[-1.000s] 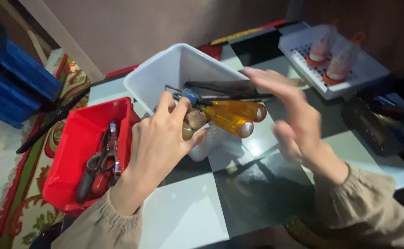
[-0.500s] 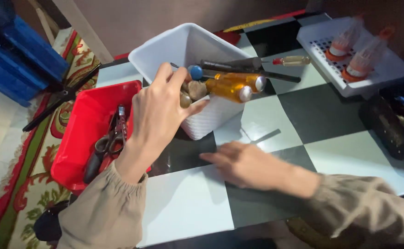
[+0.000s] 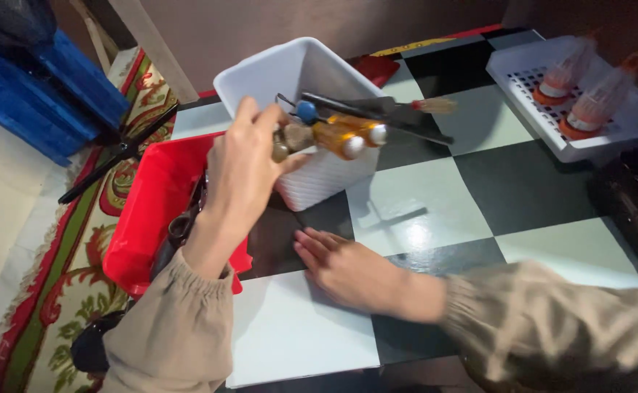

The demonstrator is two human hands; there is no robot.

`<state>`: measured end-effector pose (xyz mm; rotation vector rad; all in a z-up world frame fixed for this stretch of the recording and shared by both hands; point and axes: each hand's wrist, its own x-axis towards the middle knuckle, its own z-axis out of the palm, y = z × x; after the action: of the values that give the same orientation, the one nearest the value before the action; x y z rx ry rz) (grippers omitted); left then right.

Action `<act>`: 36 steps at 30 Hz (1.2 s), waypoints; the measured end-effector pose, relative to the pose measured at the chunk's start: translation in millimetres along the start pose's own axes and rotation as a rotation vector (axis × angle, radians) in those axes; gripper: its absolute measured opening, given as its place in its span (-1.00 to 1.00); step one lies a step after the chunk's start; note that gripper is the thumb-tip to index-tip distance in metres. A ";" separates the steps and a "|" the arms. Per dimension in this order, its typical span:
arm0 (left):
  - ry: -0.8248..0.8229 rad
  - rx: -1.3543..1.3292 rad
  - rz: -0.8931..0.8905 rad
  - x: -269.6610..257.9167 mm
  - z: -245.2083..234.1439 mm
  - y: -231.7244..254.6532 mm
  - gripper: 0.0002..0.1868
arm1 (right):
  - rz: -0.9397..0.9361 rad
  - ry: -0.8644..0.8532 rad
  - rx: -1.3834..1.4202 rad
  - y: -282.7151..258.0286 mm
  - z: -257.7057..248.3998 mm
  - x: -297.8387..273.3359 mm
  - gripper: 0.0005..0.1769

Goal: Sorting and organizing various hand tools into containers and cases.

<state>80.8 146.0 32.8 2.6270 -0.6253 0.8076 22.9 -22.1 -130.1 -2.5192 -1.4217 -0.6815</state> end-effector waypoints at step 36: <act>-0.153 -0.144 0.325 -64.5 39.2 55.4 -0.70 | 0.481 -0.108 -0.240 346.2 105.8 64.7 -0.58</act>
<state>23.1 102.4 -26.7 2.5050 -1.1297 0.6227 375.9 -118.2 -167.3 -2.9605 -0.7357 -0.6585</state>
